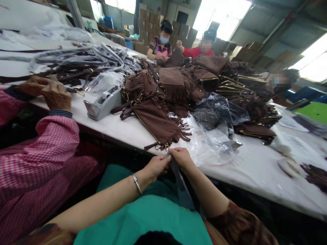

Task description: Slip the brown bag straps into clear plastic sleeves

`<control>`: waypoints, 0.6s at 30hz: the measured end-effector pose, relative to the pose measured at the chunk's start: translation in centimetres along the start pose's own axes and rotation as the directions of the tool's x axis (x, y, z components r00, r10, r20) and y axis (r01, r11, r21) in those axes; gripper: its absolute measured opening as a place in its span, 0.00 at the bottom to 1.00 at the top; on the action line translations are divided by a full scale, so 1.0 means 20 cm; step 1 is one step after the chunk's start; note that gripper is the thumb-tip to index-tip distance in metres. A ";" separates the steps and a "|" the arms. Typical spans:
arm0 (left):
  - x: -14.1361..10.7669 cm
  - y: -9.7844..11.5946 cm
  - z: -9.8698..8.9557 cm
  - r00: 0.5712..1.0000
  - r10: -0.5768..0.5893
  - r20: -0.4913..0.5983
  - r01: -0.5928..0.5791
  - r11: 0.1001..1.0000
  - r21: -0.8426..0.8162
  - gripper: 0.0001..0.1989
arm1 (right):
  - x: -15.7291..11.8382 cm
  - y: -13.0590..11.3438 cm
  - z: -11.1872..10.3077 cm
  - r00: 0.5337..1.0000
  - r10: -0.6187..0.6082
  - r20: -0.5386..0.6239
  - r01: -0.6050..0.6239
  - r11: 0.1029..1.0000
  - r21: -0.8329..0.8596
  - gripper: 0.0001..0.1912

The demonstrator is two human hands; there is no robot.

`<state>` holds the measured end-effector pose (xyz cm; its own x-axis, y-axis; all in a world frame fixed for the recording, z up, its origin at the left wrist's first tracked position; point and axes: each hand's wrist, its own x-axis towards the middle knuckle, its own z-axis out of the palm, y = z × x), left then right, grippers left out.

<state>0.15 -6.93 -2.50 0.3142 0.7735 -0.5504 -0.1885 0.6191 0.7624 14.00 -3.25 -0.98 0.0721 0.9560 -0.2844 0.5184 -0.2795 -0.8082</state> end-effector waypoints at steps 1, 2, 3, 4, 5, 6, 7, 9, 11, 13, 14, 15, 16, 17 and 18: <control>0.00 -0.02 0.00 1.000 0.004 -0.003 -0.004 1.000 -0.014 0.19 | 0.01 -0.01 -0.01 0.999 -0.050 0.015 0.052 0.994 -0.098 0.22; 0.00 -0.03 0.00 1.000 0.008 -0.014 -0.008 1.000 -0.017 0.18 | 0.02 -0.01 -0.02 0.995 -0.094 0.029 0.098 0.978 -0.184 0.24; 0.00 -0.03 0.01 0.999 0.015 -0.033 -0.015 1.000 -0.005 0.18 | 0.04 -0.02 -0.03 0.991 -0.127 0.033 0.131 0.959 -0.252 0.26; 0.01 -0.04 0.01 0.998 0.025 -0.056 -0.024 1.000 0.019 0.17 | 0.06 -0.03 -0.04 0.988 -0.154 0.027 0.154 0.940 -0.304 0.28; 0.01 -0.04 0.01 0.996 0.036 -0.076 -0.032 0.998 0.046 0.17 | 0.08 -0.05 -0.04 0.984 -0.176 0.016 0.171 0.923 -0.345 0.29; 0.01 -0.04 0.02 0.995 0.045 -0.093 -0.039 0.997 0.070 0.17 | 0.10 -0.06 -0.04 0.981 -0.193 0.013 0.184 0.906 -0.380 0.29; 0.01 -0.04 0.02 0.993 0.051 -0.102 -0.043 0.995 0.087 0.16 | 0.13 -0.07 -0.04 0.979 -0.203 0.016 0.191 0.892 -0.410 0.27; 0.02 -0.05 0.03 0.992 0.055 -0.110 -0.044 0.994 0.100 0.16 | 0.18 -0.09 -0.03 0.980 -0.193 0.038 0.190 0.877 -0.441 0.21; 0.03 -0.05 0.03 0.991 0.053 -0.120 -0.042 0.994 0.099 0.16 | 0.22 -0.10 -0.01 0.986 -0.159 0.057 0.168 0.886 -0.431 0.14; 0.04 -0.06 0.02 0.988 0.054 -0.142 -0.041 0.995 0.094 0.17 | 0.25 -0.10 0.00 0.989 -0.132 0.067 0.148 0.901 -0.408 0.11; 0.05 -0.06 0.02 0.985 0.057 -0.160 -0.043 0.995 0.087 0.17 | 0.25 -0.09 0.00 0.989 -0.124 0.074 0.144 0.905 -0.400 0.11; 0.07 -0.06 0.02 0.982 0.061 -0.180 -0.048 0.996 0.077 0.17 | 0.26 -0.09 -0.01 0.990 -0.118 0.083 0.141 0.909 -0.393 0.11; 0.08 -0.06 0.01 0.977 0.068 -0.202 -0.057 0.997 0.060 0.18 | 0.25 -0.09 -0.01 0.989 -0.111 0.093 0.138 0.912 -0.385 0.12; 0.09 -0.06 0.01 0.971 0.078 -0.226 -0.072 0.997 0.034 0.18 | 0.25 -0.08 -0.02 0.989 -0.106 0.103 0.137 0.916 -0.377 0.12; 0.10 -0.06 0.01 0.964 0.088 -0.250 -0.090 0.996 0.003 0.18 | 0.24 -0.08 -0.02 0.989 -0.101 0.112 0.136 0.918 -0.372 0.13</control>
<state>1.15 -6.20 -4.41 0.0538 0.8341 -0.5490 -0.2135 0.5467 0.8096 13.90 1.89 -0.77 -0.0763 0.9634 -0.2570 0.8026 -0.0936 -0.5891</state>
